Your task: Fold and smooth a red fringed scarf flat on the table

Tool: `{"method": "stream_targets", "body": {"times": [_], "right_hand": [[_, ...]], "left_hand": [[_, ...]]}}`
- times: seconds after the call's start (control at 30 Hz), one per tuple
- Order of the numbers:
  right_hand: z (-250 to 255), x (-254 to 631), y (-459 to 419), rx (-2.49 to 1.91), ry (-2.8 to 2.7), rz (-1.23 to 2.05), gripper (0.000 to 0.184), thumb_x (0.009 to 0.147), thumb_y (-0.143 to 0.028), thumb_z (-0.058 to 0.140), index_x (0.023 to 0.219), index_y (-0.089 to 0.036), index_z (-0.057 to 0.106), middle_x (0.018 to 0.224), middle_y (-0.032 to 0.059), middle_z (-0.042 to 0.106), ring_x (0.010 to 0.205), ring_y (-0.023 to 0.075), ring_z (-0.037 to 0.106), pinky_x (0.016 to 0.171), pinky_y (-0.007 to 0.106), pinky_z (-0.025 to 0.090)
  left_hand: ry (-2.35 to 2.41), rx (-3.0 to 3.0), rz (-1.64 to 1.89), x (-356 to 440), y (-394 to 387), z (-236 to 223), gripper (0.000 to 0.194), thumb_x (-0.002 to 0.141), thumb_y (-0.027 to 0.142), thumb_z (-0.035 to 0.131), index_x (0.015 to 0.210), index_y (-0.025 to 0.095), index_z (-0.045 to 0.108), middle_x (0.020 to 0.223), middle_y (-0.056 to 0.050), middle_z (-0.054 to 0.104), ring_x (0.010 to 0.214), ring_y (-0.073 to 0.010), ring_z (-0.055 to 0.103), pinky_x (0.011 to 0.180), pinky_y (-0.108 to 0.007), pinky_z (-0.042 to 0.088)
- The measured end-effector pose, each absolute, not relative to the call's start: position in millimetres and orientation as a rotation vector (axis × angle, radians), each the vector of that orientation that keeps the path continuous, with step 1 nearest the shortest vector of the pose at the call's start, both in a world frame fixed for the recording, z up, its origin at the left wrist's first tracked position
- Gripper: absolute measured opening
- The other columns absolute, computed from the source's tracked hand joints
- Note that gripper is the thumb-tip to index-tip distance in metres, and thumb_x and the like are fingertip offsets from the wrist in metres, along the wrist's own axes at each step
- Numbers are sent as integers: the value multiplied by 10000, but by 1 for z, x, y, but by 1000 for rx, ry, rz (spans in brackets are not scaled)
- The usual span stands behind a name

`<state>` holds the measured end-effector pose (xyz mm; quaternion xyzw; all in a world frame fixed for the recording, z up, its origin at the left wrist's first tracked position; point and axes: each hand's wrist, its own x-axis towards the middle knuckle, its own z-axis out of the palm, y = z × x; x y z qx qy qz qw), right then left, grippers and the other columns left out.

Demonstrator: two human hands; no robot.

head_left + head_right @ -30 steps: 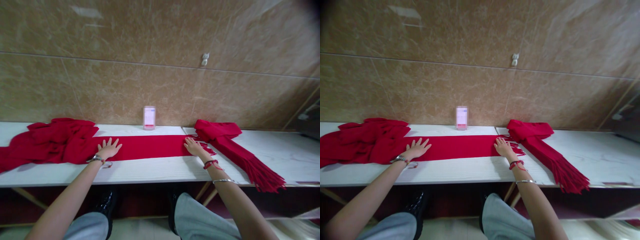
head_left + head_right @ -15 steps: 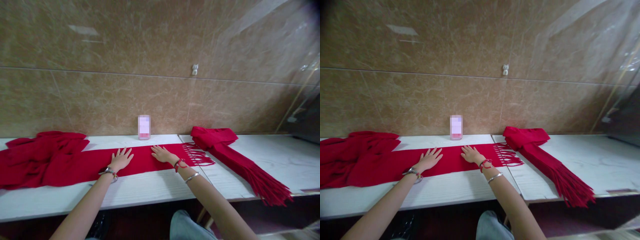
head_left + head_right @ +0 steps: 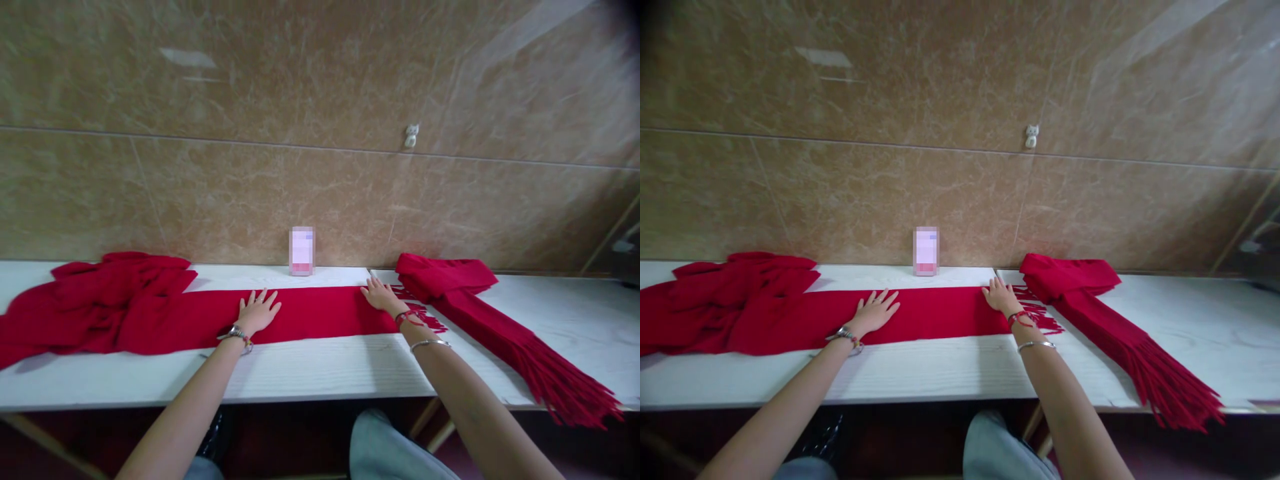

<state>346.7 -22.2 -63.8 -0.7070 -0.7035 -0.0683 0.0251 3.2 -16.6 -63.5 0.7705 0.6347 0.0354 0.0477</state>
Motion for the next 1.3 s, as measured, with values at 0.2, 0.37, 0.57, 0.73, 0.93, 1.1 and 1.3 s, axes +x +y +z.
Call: {"method": "stream_targets", "body": {"times": [0.2,0.37,0.57,0.73,0.93,1.1,1.3], "right_hand": [[-42,233,-49,-1753,-2395,17,569,862,-382,396,1349,-99,313,1409,142,296,1298,201,244,1034,345,263],[-48,168,-88,-1425,-2608,198,622,852,-425,409,1350,-68,305,1404,166,292,1293,252,251,1024,391,280],[-52,167,-103,-1367,-2635,67,526,892,-376,368,1313,-60,370,1371,172,351,1272,250,296,1030,405,267],[-47,180,-111,-1334,-2674,-228,359,875,-247,433,1185,-81,505,1230,172,515,1162,231,454,955,342,379],[-42,193,-123,-1240,-2763,-435,297,837,-52,403,1100,-110,528,1072,141,608,1003,193,569,827,287,464],[-32,184,-127,-1235,-2798,-433,261,835,-50,412,1059,-112,531,924,123,642,829,191,616,678,281,490],[-30,170,-124,-1250,-2775,-433,190,853,-86,411,935,-93,582,852,124,632,806,206,592,633,296,466]], "left_hand": [[1927,2407,213,-5,-20,-56,596,861,569,153,1371,287,274,1465,-55,144,1317,-339,115,1009,-577,121],[2035,2332,190,-33,-17,-51,632,845,602,165,1383,279,243,1467,-69,128,1315,-359,91,998,-578,155],[2056,2263,42,-54,-11,-68,627,838,602,184,1389,304,208,1467,-61,123,1318,-347,91,993,-591,138],[2030,2260,45,-52,-9,-65,615,844,582,233,1384,288,235,1462,-83,137,1313,-362,98,981,-590,158],[1592,2556,137,-37,25,-45,469,835,332,404,1261,145,462,1325,-118,431,1221,-232,372,997,-325,269],[1474,2582,170,-14,58,-34,364,761,256,489,1093,154,597,1026,-74,643,938,-188,568,823,-228,383],[1419,2498,195,3,82,-39,247,695,295,531,852,154,660,800,-25,667,724,-153,572,628,-199,392]]}}
